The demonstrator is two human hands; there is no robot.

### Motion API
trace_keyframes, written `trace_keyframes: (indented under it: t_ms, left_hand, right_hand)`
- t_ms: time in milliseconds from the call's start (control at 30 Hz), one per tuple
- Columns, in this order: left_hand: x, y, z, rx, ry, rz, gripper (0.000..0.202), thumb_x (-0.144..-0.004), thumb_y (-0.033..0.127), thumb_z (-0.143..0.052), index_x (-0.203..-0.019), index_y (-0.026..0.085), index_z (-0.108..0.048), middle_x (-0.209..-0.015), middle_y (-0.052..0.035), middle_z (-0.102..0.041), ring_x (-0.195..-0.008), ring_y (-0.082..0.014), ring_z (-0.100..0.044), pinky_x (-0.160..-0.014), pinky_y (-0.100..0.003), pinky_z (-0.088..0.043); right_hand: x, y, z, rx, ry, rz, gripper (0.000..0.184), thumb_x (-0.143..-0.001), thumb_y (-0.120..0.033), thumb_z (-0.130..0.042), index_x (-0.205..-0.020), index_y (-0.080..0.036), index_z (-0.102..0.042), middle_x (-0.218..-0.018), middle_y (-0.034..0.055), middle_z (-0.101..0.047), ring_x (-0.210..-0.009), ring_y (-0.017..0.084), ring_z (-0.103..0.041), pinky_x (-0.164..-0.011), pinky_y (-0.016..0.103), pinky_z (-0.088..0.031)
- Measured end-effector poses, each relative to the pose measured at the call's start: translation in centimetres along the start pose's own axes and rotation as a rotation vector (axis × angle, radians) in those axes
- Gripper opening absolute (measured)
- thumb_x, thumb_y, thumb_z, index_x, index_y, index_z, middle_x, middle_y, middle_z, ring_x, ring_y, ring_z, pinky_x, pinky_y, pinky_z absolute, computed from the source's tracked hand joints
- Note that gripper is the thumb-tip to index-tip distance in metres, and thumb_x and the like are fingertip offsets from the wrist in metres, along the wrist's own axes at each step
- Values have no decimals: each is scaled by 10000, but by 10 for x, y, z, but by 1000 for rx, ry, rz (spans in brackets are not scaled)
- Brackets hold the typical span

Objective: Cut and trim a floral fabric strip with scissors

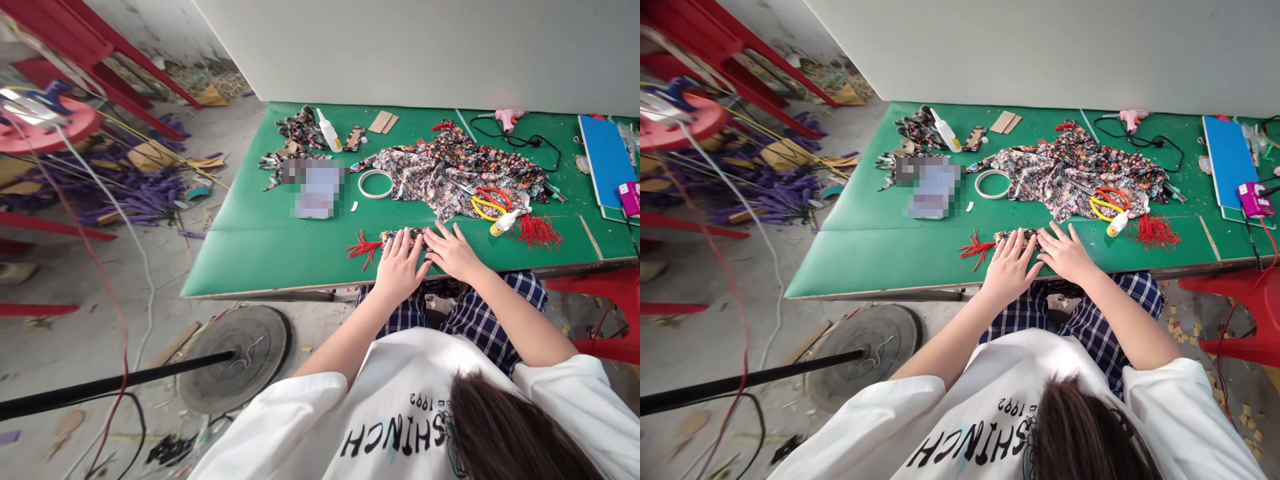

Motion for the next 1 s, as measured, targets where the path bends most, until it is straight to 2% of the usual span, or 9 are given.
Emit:
trace_keyframes:
  t_ms: [133, 233, 333, 467, 667, 867, 1000]
  left_hand:
    - [-9, 0, 11, -22, -36, 3, 506, -961, 375, -344, -1367, 103, -477, -1474, -219, -378, -1388, -347, -346, -1125, -525, -316]
    - [-17, 4, 12, -23, -59, -40, 525, -964, 350, -315, -1395, 69, -422, -1487, -189, -370, -1408, -306, -321, -1145, -483, -309]
    - [-20, 9, 6, -30, -117, -85, 564, -949, 330, -340, -1424, 26, -360, -1504, -174, -343, -1416, -280, -310, -1167, -424, -294]
    - [-24, 12, 4, -58, -185, -96, 579, -937, 311, -344, -1418, -12, -353, -1504, -196, -329, -1416, -298, -300, -1174, -426, -277]
    - [-39, 13, 21, -95, -266, -139, 503, -924, 267, -371, -1353, 18, -455, -1442, -185, -442, -1359, -255, -413, -1143, -352, -335]
    - [-47, 12, 31, -90, -266, -124, 402, -903, 281, -413, -1230, 107, -568, -1350, -144, -557, -1209, -263, -571, -961, -376, -506]
    - [-43, 6, 27, -37, -216, -143, 430, -918, 263, -407, -1288, 81, -527, -1377, -146, -532, -1272, -248, -520, -1044, -374, -457]
  right_hand:
    - [6, 9, 5, -57, 122, -75, 469, -957, -382, -388, -1368, -180, -493, -1428, 69, -489, -1435, 241, -273, -1153, 521, -301]
    - [10, 14, 8, -96, 210, -138, 460, -968, -377, -345, -1321, -162, -547, -1402, 74, -522, -1435, 224, -279, -1141, 470, -347]
    - [10, 17, 7, -133, 255, -165, 443, -961, -381, -367, -1252, -153, -610, -1368, 77, -559, -1414, 225, -330, -1131, 434, -377]
    - [8, 20, 3, -168, 295, -194, 402, -946, -356, -403, -1204, -168, -646, -1355, 65, -572, -1385, 231, -383, -1122, 438, -395]
    - [9, 23, 1, -197, 339, -208, 369, -929, -351, -437, -1168, -196, -671, -1327, 70, -594, -1374, 256, -400, -1101, 477, -415]
    - [9, 24, 0, -202, 362, -197, 356, -925, -356, -451, -1130, -189, -689, -1299, 82, -615, -1354, 262, -428, -1085, 474, -430]
    - [9, 24, 0, -193, 375, -193, 348, -924, -344, -453, -1107, -179, -698, -1278, 90, -630, -1344, 257, -441, -1085, 475, -428]
Point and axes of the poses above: each hand's wrist, its own x-axis away from the middle knuckle, its own z-axis out of the back of the hand, y = z × x, the point moved 3 cm from there along -x, towards the middle knuckle
